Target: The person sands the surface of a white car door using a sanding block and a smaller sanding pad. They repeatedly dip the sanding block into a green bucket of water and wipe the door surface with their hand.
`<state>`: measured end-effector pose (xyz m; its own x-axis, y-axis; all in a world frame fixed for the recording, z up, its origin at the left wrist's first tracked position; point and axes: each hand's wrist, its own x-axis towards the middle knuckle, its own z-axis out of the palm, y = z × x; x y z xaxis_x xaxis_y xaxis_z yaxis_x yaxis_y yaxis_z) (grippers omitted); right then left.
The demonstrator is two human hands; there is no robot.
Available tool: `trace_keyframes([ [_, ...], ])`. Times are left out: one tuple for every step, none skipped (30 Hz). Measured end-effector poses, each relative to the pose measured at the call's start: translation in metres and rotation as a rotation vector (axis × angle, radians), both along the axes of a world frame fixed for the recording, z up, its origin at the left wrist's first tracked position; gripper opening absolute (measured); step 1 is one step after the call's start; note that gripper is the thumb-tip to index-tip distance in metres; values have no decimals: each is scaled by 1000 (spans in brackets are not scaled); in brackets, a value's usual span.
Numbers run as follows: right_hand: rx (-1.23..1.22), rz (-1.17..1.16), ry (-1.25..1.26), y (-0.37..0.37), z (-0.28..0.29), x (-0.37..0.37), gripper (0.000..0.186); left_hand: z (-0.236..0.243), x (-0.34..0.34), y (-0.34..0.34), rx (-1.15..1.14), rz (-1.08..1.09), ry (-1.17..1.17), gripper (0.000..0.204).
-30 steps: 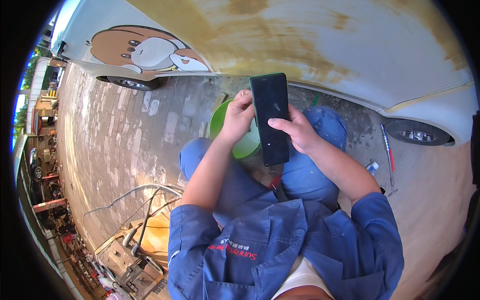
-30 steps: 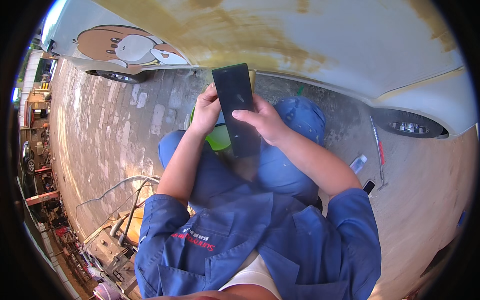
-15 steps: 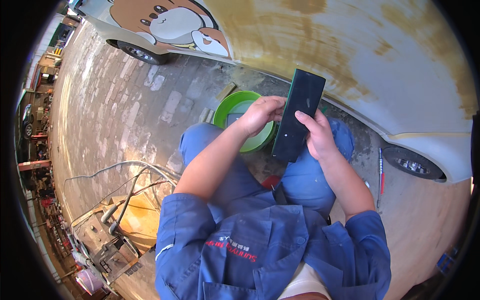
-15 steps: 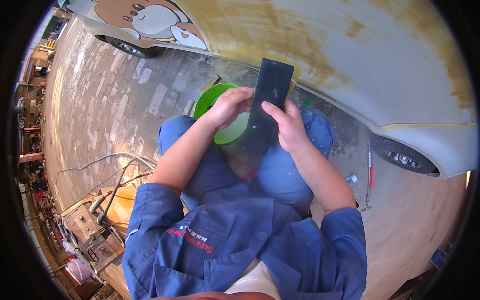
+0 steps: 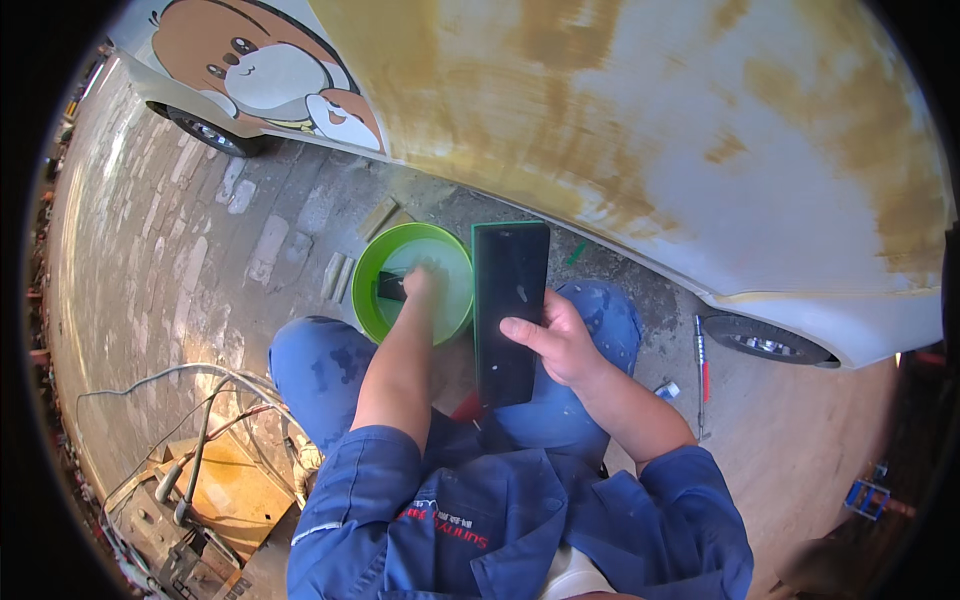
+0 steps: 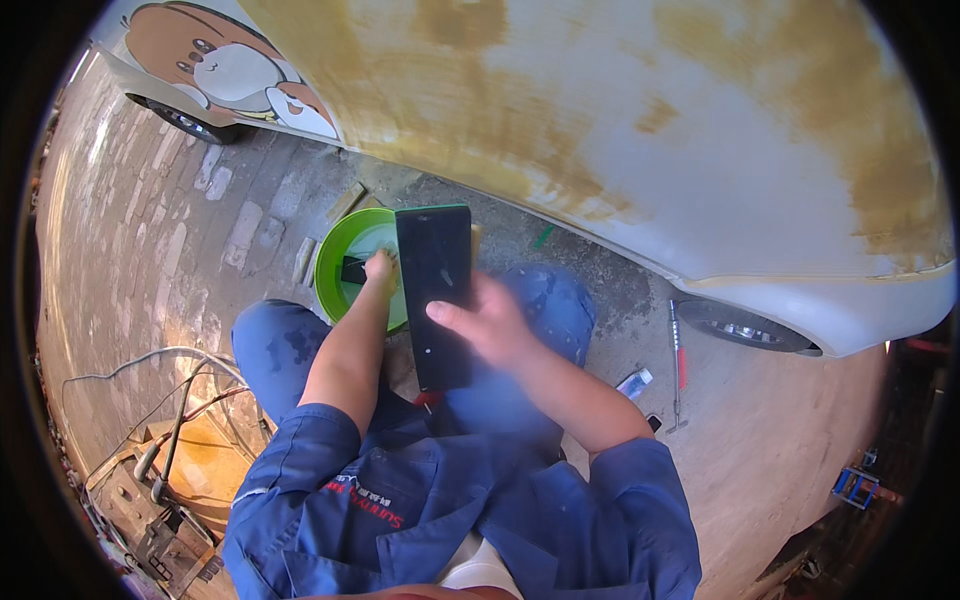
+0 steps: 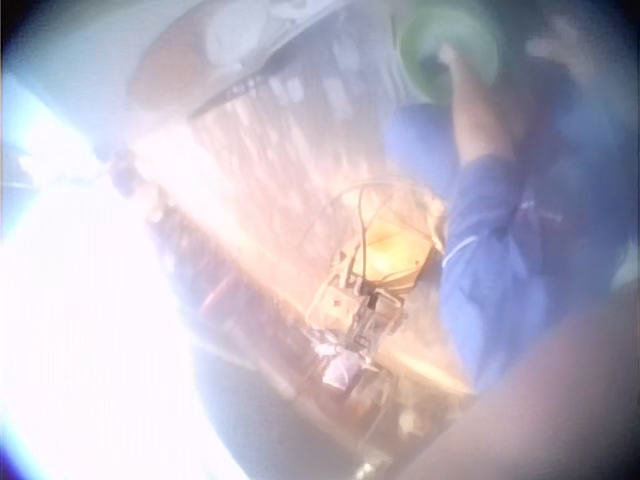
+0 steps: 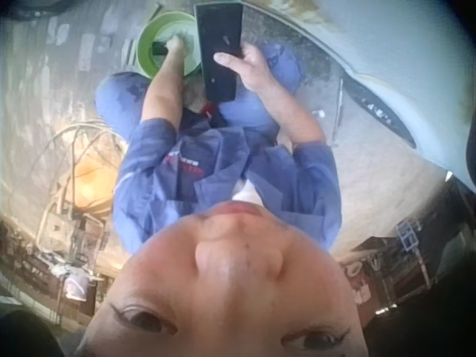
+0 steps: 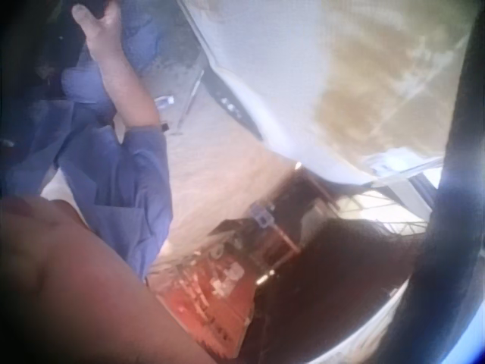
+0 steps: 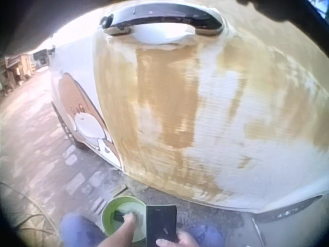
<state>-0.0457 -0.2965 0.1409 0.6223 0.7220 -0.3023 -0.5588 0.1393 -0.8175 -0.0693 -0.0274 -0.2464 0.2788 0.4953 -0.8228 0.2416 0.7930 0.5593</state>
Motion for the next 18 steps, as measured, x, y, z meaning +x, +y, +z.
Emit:
trace_keyframes([
  [9, 13, 4, 0, 1, 0, 45, -12, -5, 2, -24, 20, 4, 29],
  [7, 32, 33, -1, 2, 0, 46, -22, -9, 4, -46, 36, 4, 29],
  [32, 37, 47, -2, 3, 0, 47, -27, -12, 6, -25, -14, 54, 29],
  [18, 47, 19, -2, 4, 0, 48, -30, -14, 8, -87, 41, -9, 29],
  [20, 50, 15, -2, 5, 1, 46, -31, -16, 9, -103, 36, -23, 29],
  [37, 57, 4, -2, 6, 0, 44, -27, -16, 11, -120, 29, -36, 29],
  [55, 79, 3, -2, 7, 0, 42, -20, -17, 12, -136, 20, -60, 29],
  [52, 73, -7, -2, 8, -1, 42, -7, -15, 14, -149, 10, -89, 30],
  [61, 68, -36, -3, 8, -2, 42, 12, -13, 14, -165, -6, -127, 30],
  [62, 65, -54, -3, 9, -4, 43, 38, -6, 14, -186, -38, -192, 30],
  [61, 61, -65, -5, 10, -6, 43, 73, 3, 14, -216, -80, -282, 31],
  [82, 62, -90, -6, 12, -8, 42, 116, 13, 11, -254, -135, -376, 31],
  [101, 61, -113, -8, 14, -12, 42, 170, 23, 9, -330, -194, -428, 32],
  [109, 52, -134, -10, 16, -15, 42, 226, 38, -8, -255, -232, -452, 32],
  [154, 45, -162, -12, 18, -19, 42, 295, 55, -1, -451, -519, -685, 33],
  [186, 31, -181, -15, 21, -23, 42, 362, 75, -12, -513, -773, -1031, 35],
  [232, 27, -203, -17, 24, -29, 42, 427, 88, -20, -343, -948, -1067, 40],
  [259, 31, -236, -20, 28, -33, 42, 483, 99, -33, -85, -969, -1258, 46],
])
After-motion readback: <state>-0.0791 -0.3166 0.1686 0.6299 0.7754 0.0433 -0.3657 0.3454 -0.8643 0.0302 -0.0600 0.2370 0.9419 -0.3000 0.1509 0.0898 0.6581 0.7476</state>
